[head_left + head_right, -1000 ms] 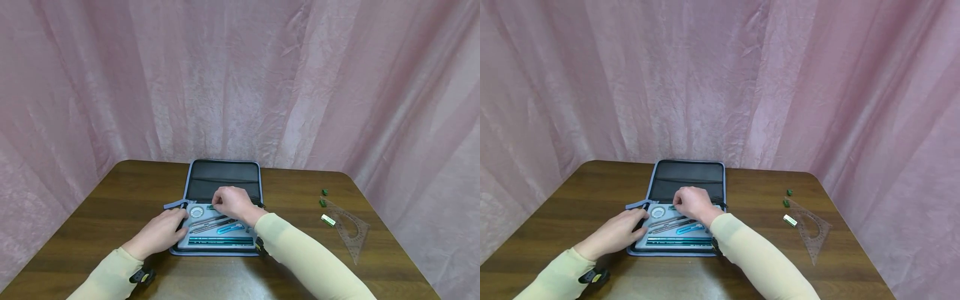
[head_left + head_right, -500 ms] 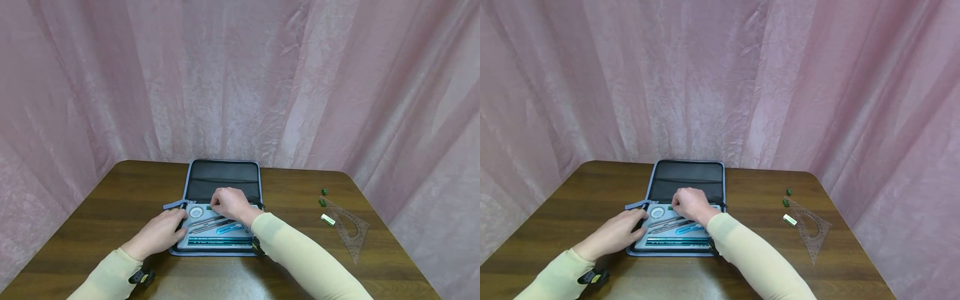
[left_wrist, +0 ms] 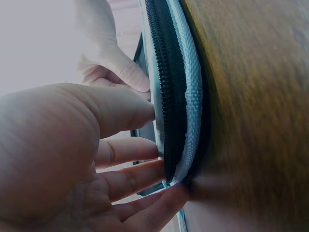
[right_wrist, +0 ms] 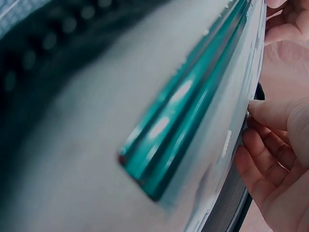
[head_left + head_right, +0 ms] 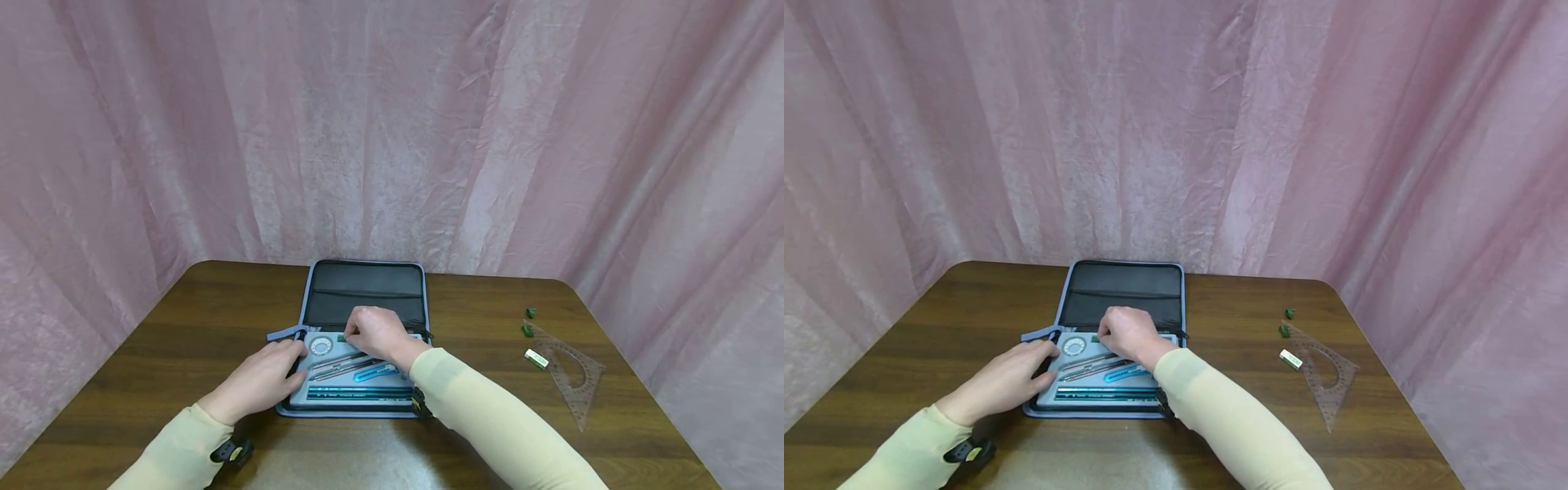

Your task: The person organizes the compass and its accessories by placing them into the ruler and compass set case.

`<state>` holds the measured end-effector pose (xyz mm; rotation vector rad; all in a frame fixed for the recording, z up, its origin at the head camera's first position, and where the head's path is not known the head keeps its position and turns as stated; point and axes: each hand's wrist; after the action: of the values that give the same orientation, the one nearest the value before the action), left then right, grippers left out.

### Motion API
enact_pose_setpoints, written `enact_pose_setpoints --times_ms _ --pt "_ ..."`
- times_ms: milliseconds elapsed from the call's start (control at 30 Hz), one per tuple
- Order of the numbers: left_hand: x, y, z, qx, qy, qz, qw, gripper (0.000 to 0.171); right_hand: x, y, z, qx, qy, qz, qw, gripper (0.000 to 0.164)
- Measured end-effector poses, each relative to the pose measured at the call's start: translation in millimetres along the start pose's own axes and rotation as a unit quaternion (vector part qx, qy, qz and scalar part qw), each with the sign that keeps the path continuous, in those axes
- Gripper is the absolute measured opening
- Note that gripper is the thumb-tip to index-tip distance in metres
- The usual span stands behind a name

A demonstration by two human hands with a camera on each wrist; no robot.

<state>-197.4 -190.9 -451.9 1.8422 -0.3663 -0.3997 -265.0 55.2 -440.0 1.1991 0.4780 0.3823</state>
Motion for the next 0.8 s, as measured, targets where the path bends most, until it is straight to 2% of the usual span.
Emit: enact_pose_setpoints --times_ms 433,567,800 --pt "-0.1 -1.2 0.4 0.000 0.002 0.004 1.0000 0.028 2 7 -5 -0.018 0.014 0.025 0.999 0.008" --pt "-0.1 -2.3 -0.4 -0.001 0.002 0.002 1.0000 0.026 5 12 -10 -0.012 0.013 0.016 1.000 0.015" --pt "0.8 -3.5 -0.9 -0.007 -0.003 -0.008 0.9999 0.025 15 26 -20 0.031 0.008 0.001 0.999 0.035"
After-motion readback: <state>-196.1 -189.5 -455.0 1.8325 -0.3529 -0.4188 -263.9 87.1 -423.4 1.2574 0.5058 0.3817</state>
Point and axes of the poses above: each hand's wrist, its own x-axis away from the middle knuckle, its own y-axis out of the back of the hand, z = x × y, and after that the axes turned 2 degrees about -x, right-handed
